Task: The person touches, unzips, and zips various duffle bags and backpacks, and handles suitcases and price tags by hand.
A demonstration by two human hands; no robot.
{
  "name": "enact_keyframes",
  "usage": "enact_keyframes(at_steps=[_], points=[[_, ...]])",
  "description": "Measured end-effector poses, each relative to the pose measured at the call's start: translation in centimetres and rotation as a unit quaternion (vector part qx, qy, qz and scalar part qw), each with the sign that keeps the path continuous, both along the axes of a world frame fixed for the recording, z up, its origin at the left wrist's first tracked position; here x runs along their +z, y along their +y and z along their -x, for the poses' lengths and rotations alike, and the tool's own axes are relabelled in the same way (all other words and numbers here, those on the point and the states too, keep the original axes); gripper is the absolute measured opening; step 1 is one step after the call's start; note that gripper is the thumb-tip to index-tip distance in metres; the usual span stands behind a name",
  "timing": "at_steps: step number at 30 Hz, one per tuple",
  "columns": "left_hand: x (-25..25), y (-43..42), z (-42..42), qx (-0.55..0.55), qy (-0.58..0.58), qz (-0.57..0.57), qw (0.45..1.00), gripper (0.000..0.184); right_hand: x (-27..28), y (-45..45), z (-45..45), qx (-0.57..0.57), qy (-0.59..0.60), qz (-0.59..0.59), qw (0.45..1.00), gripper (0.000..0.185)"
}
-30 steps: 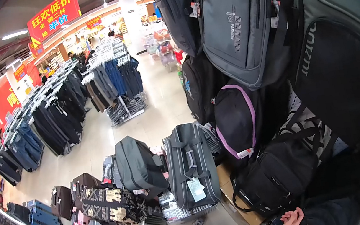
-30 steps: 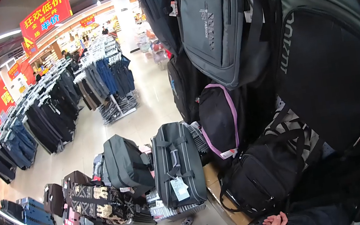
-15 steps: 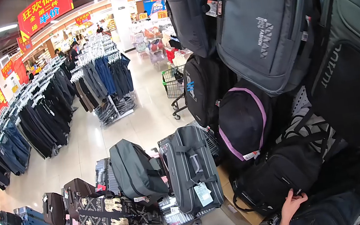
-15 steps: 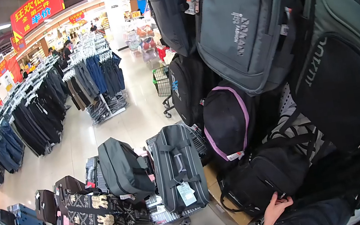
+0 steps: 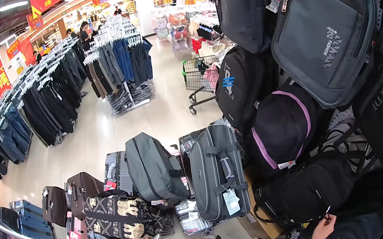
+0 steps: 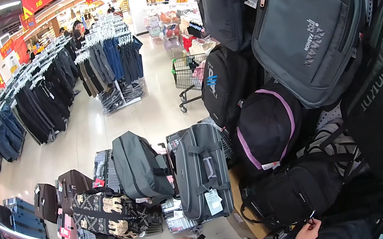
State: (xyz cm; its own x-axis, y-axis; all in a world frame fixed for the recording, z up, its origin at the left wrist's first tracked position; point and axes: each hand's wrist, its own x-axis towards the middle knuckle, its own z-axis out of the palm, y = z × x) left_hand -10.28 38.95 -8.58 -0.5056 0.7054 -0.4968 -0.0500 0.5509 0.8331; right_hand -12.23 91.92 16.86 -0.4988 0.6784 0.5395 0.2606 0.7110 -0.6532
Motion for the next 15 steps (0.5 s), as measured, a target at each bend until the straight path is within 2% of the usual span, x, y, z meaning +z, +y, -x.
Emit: enact_keyframes(at_steps=[2, 4, 6, 8, 12, 14, 15], points=[[0.6, -0.8, 0.3, -0.009, -0.023, 0.014, 1.0, 0.039, 1.6, -0.4, -0.7, -0.008, -0.053, -0.001, 0.999, 0.006], [1.1, -1.7, 0.6, -0.013, -0.034, 0.009, 0.999, 0.042, 3.4, -1.9, -0.3, 0.052, 0.004, -0.063, 0.997, 0.007], [1.8, -2.5, 1.4, -0.025, -0.043, 0.005, 0.999, 0.045, 7.0, -4.0, -0.2, 0.054, -0.036, -0.034, 0.997, 0.012], [2.9, -3.2, 2.3, -0.06, 0.009, 0.017, 0.998, 0.053, 9.9, -6.4, 0.3, 0.022, -0.093, 0.002, 0.995, 0.013], [3.7, -4.7, 3.5, -0.051, -0.04, -0.016, 0.998, 0.056, 11.1, -9.0, 0.3, 0.018, -0.036, -0.018, 0.999, 0.016], [2.4, -5.4, 4.3, -0.078, 0.023, -0.062, 0.995, 0.045, 11.4, -9.8, -0.1, -0.002, -0.042, -0.018, 0.999, 0.014], [5.1, -4.8, 5.1, -0.069, -0.054, -0.021, 0.996, 0.054, 11.5, -10.4, -0.3, 0.002, -0.029, -0.022, 0.999, 0.014]])
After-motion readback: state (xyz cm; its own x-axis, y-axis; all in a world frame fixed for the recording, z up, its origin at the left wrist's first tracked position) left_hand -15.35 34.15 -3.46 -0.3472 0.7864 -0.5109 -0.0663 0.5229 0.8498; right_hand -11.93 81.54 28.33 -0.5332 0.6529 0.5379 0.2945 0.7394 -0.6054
